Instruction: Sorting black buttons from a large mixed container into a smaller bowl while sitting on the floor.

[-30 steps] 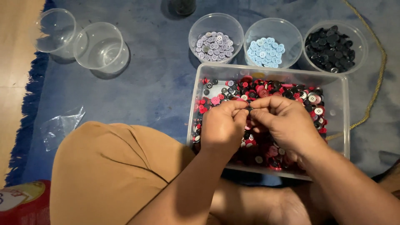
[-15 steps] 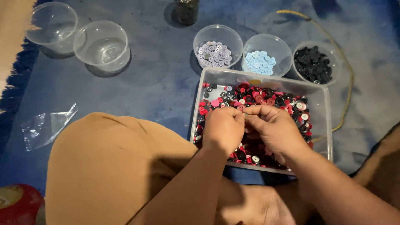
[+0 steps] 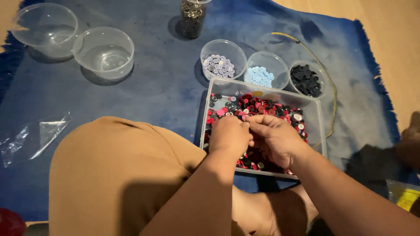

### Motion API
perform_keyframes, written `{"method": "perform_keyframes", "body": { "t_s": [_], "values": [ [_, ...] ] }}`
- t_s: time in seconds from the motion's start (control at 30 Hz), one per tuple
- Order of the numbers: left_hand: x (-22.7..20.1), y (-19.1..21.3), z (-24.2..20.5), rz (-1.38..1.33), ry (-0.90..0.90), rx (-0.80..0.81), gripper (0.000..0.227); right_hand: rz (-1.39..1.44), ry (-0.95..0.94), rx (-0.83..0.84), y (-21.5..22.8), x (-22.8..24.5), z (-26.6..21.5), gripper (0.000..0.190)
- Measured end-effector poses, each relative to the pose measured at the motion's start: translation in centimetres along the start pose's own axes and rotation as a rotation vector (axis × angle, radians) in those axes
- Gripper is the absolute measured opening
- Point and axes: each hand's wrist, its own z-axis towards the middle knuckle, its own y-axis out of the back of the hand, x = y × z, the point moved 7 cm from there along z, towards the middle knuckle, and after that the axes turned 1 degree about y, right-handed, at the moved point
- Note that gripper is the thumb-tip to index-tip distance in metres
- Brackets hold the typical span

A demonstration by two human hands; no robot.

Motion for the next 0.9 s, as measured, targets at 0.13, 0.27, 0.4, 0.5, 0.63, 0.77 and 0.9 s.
{"method": "perform_keyframes", "body": {
  "t_s": [0.13, 0.27, 0.4, 0.5, 0.63, 0.77, 0.9],
  "values": [
    [1.4, -0.6, 1.4, -0.255, 0.081, 0.029, 0.025, -0.004, -0.001, 0.016, 0.3, -0.3, 0.1, 0.023],
    [0.3, 0.2, 0.0, -0.066, 0.011, 0.090, 0.036, -0.037, -0.011, 0.040, 1.2, 0.0, -0.4, 0.023],
    [0.5, -0.4, -0.4, -0.115, 0.029, 0.174, 0.040, -0.053, -0.036, 0.073, 1.0, 0.6, -1.6, 0.027],
    [1.5, -1.9, 0.7, -0.127, 0.060, 0.199, 0.041, -0.047, 0.008, 0.087, 1.6, 0.2, -1.0, 0.023],
    [0.9, -0.8, 0.1, -0.080, 0.021, 0.189, 0.048, -0.065, 0.002, 0.051, 3.2, 0.9, -0.2, 0.019],
    [0.8, -0.7, 0.3, -0.056, -0.034, 0.105, 0.047, 0.077, 0.043, -0.055, 9.7, 2.0, 3.3, 0.010],
    [0.7, 0.7, -1.3, -0.096, -0.075, -0.050, 0.037, 0.283, 0.029, -0.072, 14.4, 2.2, 6.4, 0.008]
  ]
}}
